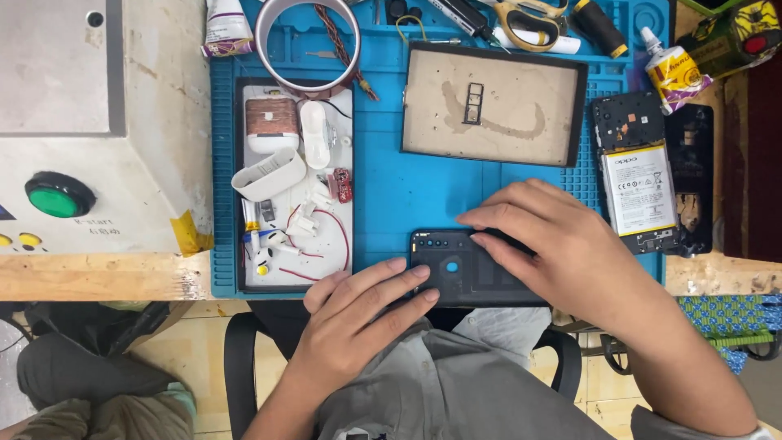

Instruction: A person performs a detailed repair on a smartphone, including applying adhesive, curing it with UV light, and reassembling the internal frame and back cover.

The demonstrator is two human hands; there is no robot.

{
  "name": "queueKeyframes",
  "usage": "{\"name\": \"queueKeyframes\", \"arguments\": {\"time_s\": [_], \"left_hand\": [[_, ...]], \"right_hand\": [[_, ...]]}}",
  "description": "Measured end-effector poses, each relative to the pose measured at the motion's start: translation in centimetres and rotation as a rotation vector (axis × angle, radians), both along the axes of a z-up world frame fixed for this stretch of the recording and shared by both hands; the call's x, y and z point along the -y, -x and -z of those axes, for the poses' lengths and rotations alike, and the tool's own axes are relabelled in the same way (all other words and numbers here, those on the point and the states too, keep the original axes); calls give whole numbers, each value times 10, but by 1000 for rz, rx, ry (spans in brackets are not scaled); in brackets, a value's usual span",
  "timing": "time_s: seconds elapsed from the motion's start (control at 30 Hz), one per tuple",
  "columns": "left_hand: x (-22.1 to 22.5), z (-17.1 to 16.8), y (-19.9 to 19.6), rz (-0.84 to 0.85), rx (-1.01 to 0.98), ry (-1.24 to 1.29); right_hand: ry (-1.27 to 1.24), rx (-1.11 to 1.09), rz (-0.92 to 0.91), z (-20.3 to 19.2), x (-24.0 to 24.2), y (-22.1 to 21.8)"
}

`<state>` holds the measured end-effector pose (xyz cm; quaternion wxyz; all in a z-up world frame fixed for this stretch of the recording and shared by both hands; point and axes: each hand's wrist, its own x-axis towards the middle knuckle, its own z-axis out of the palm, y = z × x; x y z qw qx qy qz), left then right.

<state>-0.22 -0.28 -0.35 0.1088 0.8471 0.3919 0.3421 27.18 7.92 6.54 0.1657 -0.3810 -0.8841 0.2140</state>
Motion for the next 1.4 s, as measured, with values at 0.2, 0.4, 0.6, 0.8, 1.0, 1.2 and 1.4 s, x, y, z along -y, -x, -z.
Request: {"name": "queueKeyframes", "arguments": {"time_s": [0.2,0.4,0.6,0.8,1.0,1.2,1.4], "left_hand": [[0,3,1,11,17,-28],[-3,4,-2,-2,27,-76],[-4,5,-2,1,37,-104],[-4,9,-2,-28,36,-138],[-3,7,-1,-3,8,-109],[-4,5,-2,-15,16,-121],[-3,5,-1,6,42,-109]], "right_hand": [[54,2,7,-2,1,-1],[92,8,4,-3,1,-2],[88,3,4,-3,-1,-3],[109,25,-18,-4,-1,-3],[67,26,-12,-1,0,0],[-63,43,-23,1,3,5],[-181,103,-66,-2,5,7]]}}
